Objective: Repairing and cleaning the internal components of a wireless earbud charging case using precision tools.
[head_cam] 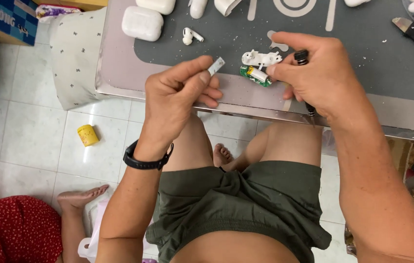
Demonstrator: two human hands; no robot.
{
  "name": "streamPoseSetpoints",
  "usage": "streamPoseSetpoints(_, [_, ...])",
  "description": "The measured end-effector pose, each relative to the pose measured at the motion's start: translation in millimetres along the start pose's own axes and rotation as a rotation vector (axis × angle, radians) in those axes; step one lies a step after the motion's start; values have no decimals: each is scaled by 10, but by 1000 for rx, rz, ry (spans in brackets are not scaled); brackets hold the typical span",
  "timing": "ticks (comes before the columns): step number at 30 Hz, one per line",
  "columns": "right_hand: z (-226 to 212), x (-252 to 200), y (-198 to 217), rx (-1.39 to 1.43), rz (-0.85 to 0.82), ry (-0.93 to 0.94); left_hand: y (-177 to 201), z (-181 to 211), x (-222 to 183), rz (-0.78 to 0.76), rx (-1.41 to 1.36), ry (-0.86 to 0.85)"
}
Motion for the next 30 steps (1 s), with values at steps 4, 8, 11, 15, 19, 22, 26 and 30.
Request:
streamPoseSetpoints(4, [-16, -112, 47, -56, 55, 110, 12, -50, -195, 21, 82, -20])
streamPoseSetpoints(8, [27, -333, 191, -123, 266, 214, 29, -146, -395, 39, 15, 19])
streamPoseSetpoints(11, [150, -635, 338, 33, 457, 437, 51, -183, -504, 82, 36, 73])
streamPoseSetpoints(15, [425, -837, 452, 340, 574, 730, 77, -299, -534, 90, -4, 117])
streamPoseSetpoints(19, [367, -834, 324, 258, 578, 643, -2, -342, -542, 74, -2, 140])
streamPoseSetpoints(22, [291, -881, 284, 115, 513, 546, -18, -383, -567, 109, 35, 169])
streamPoseSetpoints(26, [334, -1039, 360, -268, 556, 495, -48, -353, -573, 139, 141, 145])
streamPoseSetpoints(30, [626, -1167, 300, 45, 475, 306, -85, -351, -579, 220, 299, 270])
Point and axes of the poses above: each hand's wrist, its own x-axis towards the middle knuckle, its own y-axis out of the back of the hand, z = x × y, the point moved 5 cm from there along x, towards the middle knuckle, and after that the axes turned 7 degrees about -x, right-handed, at the moved point
